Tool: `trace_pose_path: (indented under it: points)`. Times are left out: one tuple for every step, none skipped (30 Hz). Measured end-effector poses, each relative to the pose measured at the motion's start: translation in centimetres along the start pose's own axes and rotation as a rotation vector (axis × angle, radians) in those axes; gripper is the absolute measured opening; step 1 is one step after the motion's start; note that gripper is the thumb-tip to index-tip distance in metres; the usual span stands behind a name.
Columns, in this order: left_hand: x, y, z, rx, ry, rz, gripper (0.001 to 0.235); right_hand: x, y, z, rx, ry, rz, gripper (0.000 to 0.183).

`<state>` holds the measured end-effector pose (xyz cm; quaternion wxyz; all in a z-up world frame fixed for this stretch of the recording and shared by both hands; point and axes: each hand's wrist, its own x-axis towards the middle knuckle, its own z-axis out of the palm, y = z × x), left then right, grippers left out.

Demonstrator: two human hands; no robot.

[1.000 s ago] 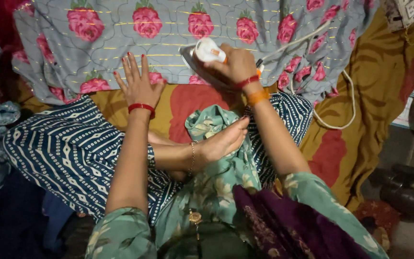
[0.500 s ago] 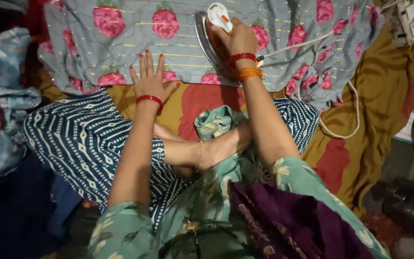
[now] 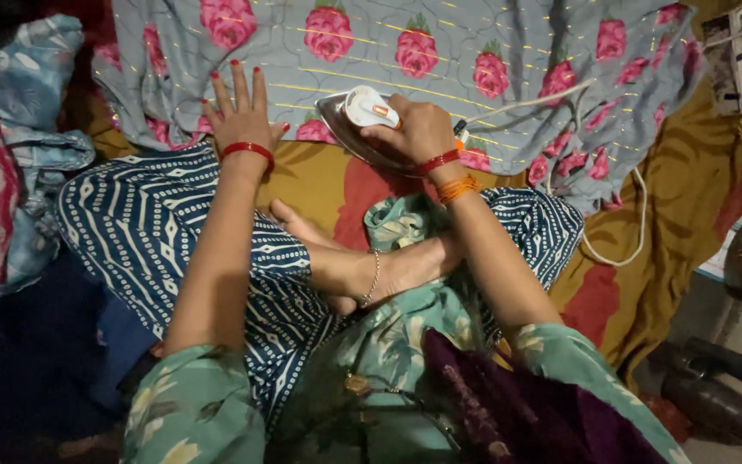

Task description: Ironing a gray floral printed cloth on a bed.

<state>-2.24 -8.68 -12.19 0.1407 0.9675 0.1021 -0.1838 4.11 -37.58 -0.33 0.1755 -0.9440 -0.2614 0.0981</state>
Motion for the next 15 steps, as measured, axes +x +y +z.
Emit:
trace_pose_path:
  points:
    - [0.1, -0.2, 0.2, -0.004, 0.007, 0.011, 0.105, 0.6, -0.4, -0.2, 0.008, 0.013, 0.043, 0.065]
    - [0.2, -0.2, 0.4, -0.009, 0.015, 0.023, 0.104, 1.1, -0.8, -0.5, 0.014, 0.028, 0.086, 0.063]
    - [0.1, 0.0, 0.2, -0.012, 0.019, 0.023, 0.104, 2.0, -0.5, -0.1, 0.011, 0.029, 0.083, 0.063]
    - [-0.1, 0.1, -0.1, -0.018, 0.017, 0.018, 0.104, 2.9, -0.3, 0.3, 0.002, 0.05, 0.115, 0.063]
    - [-0.3, 0.2, -0.4, -0.025, 0.015, 0.013, 0.104, 3.7, -0.1, 0.8, -0.006, 0.07, 0.146, 0.063]
    - [-0.4, 0.1, -0.2, -0.024, 0.021, 0.008, 0.104, 4.4, -0.1, 1.2, -0.005, 0.072, 0.139, 0.063]
    - [-0.5, 0.1, 0.0, -0.029, 0.039, 0.009, 0.104, 5.0, -0.1, 1.6, -0.005, 0.098, 0.15, 0.064]
    - [-0.2, 0.1, 0.1, -0.033, 0.061, 0.015, 0.104, 5.8, -0.1, 1.9, -0.007, 0.131, 0.163, 0.064]
    - [-0.2, -0.2, 0.1, -0.031, 0.071, 0.015, 0.104, 5.9, -0.4, 1.9, -0.008, 0.139, 0.158, 0.064]
    - [-0.3, -0.2, 0.2, -0.054, 0.073, 0.02, 0.103, 5.8, -0.5, 1.9, 0.012, 0.152, 0.149, 0.063]
    - [-0.3, -0.2, 0.4, -0.076, 0.074, 0.025, 0.101, 5.8, -0.6, 1.9, 0.032, 0.165, 0.139, 0.063]
    - [-0.2, -0.3, 0.8, -0.08, 0.078, 0.028, 0.101, 5.4, -0.7, 2.0, 0.027, 0.168, 0.139, 0.063]
    - [-0.1, -0.4, 1.3, -0.093, 0.107, 0.034, 0.096, 5.0, -0.8, 2.0, 0.044, 0.159, 0.073, 0.062]
    - [0.1, -0.5, 1.9, -0.108, 0.133, 0.038, 0.092, 4.7, -0.8, 2.1, 0.06, 0.146, 0.007, 0.061]
    - [0.5, -0.8, 2.5, -0.114, 0.134, 0.039, 0.092, 4.0, -1.6, 1.9, 0.054, 0.145, 0.006, 0.061]
